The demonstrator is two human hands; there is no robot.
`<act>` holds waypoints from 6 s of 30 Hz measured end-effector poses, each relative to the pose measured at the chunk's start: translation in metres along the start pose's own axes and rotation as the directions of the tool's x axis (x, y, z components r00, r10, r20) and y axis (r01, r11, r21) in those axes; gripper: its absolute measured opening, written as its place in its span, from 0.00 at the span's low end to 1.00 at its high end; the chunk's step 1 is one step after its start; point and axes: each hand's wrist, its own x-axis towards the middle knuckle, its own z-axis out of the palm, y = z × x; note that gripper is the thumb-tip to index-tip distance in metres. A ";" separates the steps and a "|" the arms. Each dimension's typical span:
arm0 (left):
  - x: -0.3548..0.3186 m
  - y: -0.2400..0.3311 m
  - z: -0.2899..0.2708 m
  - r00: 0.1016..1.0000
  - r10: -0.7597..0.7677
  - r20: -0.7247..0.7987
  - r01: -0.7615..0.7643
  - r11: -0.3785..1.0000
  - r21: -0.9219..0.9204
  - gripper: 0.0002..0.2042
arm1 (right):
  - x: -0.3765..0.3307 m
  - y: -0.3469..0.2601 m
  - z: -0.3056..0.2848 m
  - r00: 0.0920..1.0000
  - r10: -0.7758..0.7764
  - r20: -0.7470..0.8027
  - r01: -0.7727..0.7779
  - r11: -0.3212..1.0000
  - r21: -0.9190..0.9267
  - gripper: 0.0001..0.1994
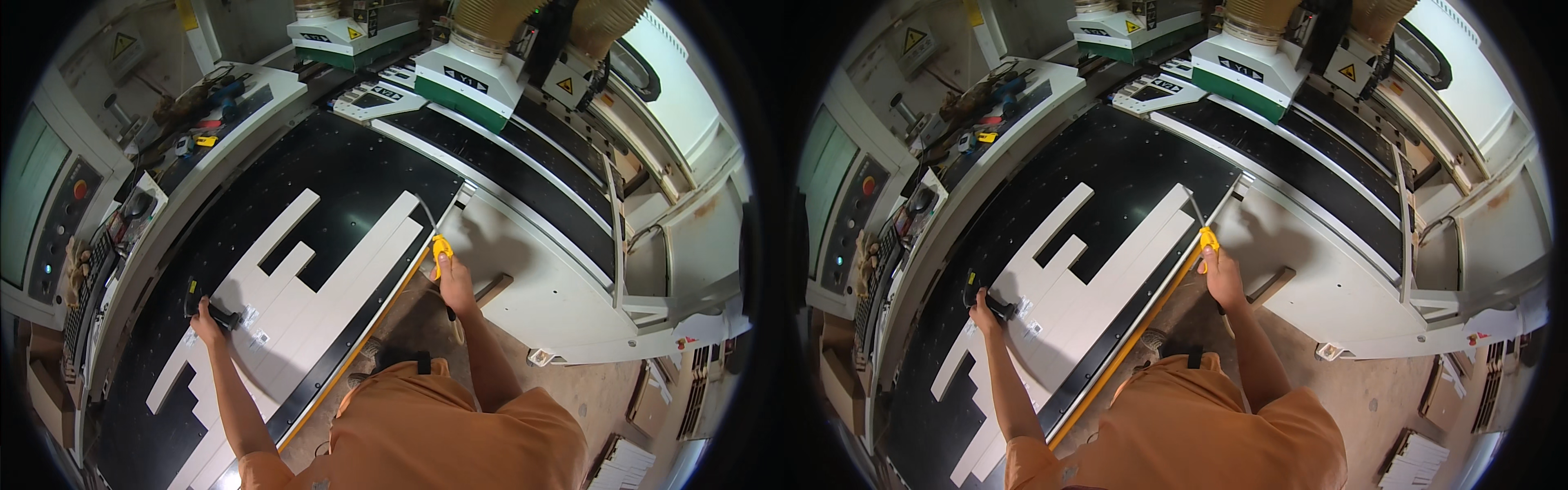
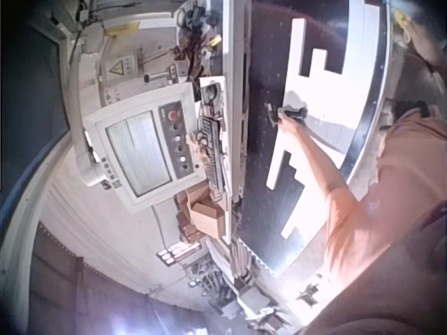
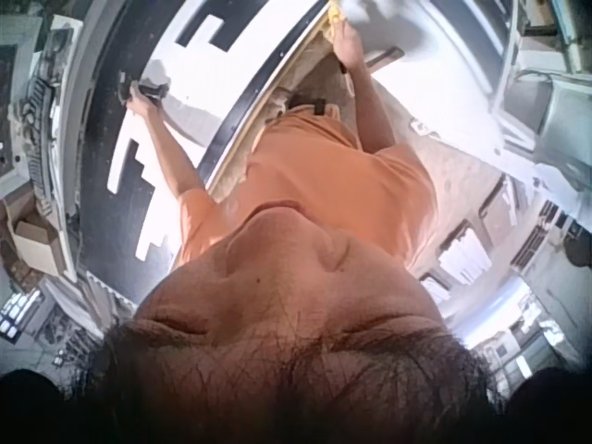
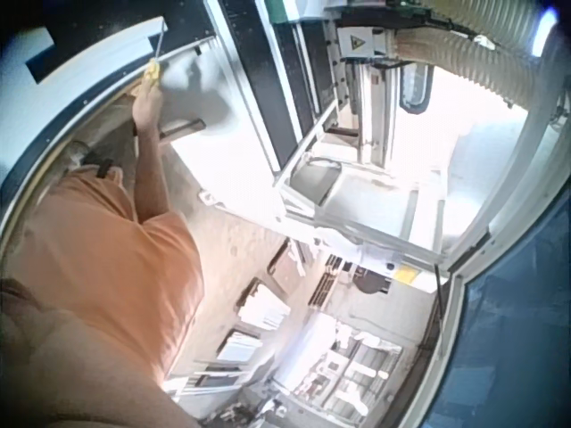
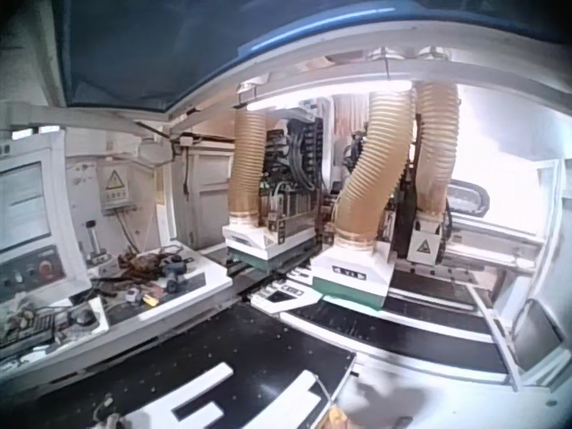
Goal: The person scans barcodes on white wooden planks with a handheld barcode scanner, then places each scanned plank into a stack on the floor. The person repeats this process for multiple planks in a workshop setting.
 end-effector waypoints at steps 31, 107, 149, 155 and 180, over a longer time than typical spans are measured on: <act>-0.089 0.043 -0.035 0.943 -0.289 -0.167 0.301 0.952 0.050 0.18 | 0.166 0.167 -0.004 0.899 -0.154 -0.409 0.108 0.985 -0.135 0.12; -0.212 0.010 -0.049 0.837 -0.289 -0.464 0.210 0.954 -0.215 0.19 | 0.256 -0.130 0.457 0.823 -0.470 0.319 0.499 0.867 -0.010 0.25; -0.540 0.152 -0.116 0.385 0.277 -0.880 -0.470 0.880 0.072 0.10 | 0.004 -0.262 0.164 -0.766 -0.200 0.610 0.510 0.389 0.767 0.49; -0.812 0.143 -0.088 -0.081 0.215 -0.973 -0.444 0.867 0.228 0.11 | -0.195 -0.228 0.020 -0.858 -0.122 0.500 0.479 0.167 0.862 0.35; -1.454 -0.202 0.107 -0.683 -0.562 -0.466 -0.007 0.644 -0.765 0.17 | -0.717 0.200 -0.396 -0.841 0.500 -0.209 -0.317 -0.141 0.938 0.25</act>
